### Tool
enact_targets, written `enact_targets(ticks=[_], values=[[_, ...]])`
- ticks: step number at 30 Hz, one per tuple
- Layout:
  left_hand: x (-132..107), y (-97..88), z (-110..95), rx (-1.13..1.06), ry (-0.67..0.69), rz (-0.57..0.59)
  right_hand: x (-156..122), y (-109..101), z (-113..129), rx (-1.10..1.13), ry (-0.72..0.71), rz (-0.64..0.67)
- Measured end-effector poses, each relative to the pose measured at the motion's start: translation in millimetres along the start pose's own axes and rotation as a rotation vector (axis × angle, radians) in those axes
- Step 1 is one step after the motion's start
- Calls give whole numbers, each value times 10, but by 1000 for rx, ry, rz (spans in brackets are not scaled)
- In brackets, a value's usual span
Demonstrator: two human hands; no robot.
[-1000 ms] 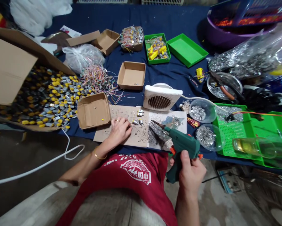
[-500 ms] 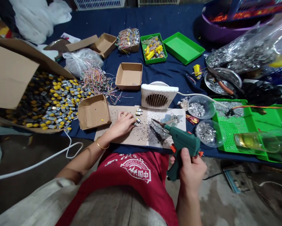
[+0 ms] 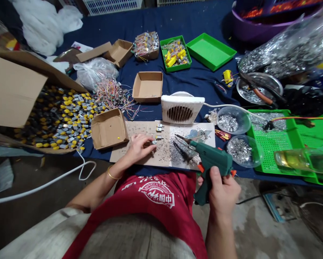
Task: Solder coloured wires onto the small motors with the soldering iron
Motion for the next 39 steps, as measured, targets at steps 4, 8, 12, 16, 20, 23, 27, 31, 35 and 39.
enact_targets(ticks=[4, 8, 12, 16, 20, 23, 27, 31, 35, 39], values=[[-232, 98, -133, 127, 160, 93, 0, -29, -29, 3, 8, -22], [-197, -66, -42, 141, 95, 56, 25, -56, -60, 22, -1, -39], [154, -110, -36, 196, 45, 21, 48, -46, -57, 40, -29, -57], [426, 80, -135, 239, 64, 178, 31, -33, -41, 73, -22, -46], [372, 17, -53, 140, -38, 130, 44, -62, -51, 90, -53, -27], [172, -158, 75, 101, -96, 16, 76, -68, -82, 96, -51, -41], [-159, -298, 125, 125, -91, -76, 91, -22, -83, 108, -18, -69], [-440, -288, 72, 154, -19, -121, 71, 49, -63, 103, 1, -23], [-634, -158, 77, 132, 48, -68, 47, 98, -85, 74, 27, 6], [-733, -112, 164, 175, 15, -108, 40, 297, -153, 130, 85, 118]])
Point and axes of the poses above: each hand's wrist, its own x-axis towards the middle knuckle, its own y-axis out of the palm, z = x × y, the point moved 5 cm from there along x, towards the middle knuckle, and after that the axes turned 4 degrees about -z, right-handed, at the moved point
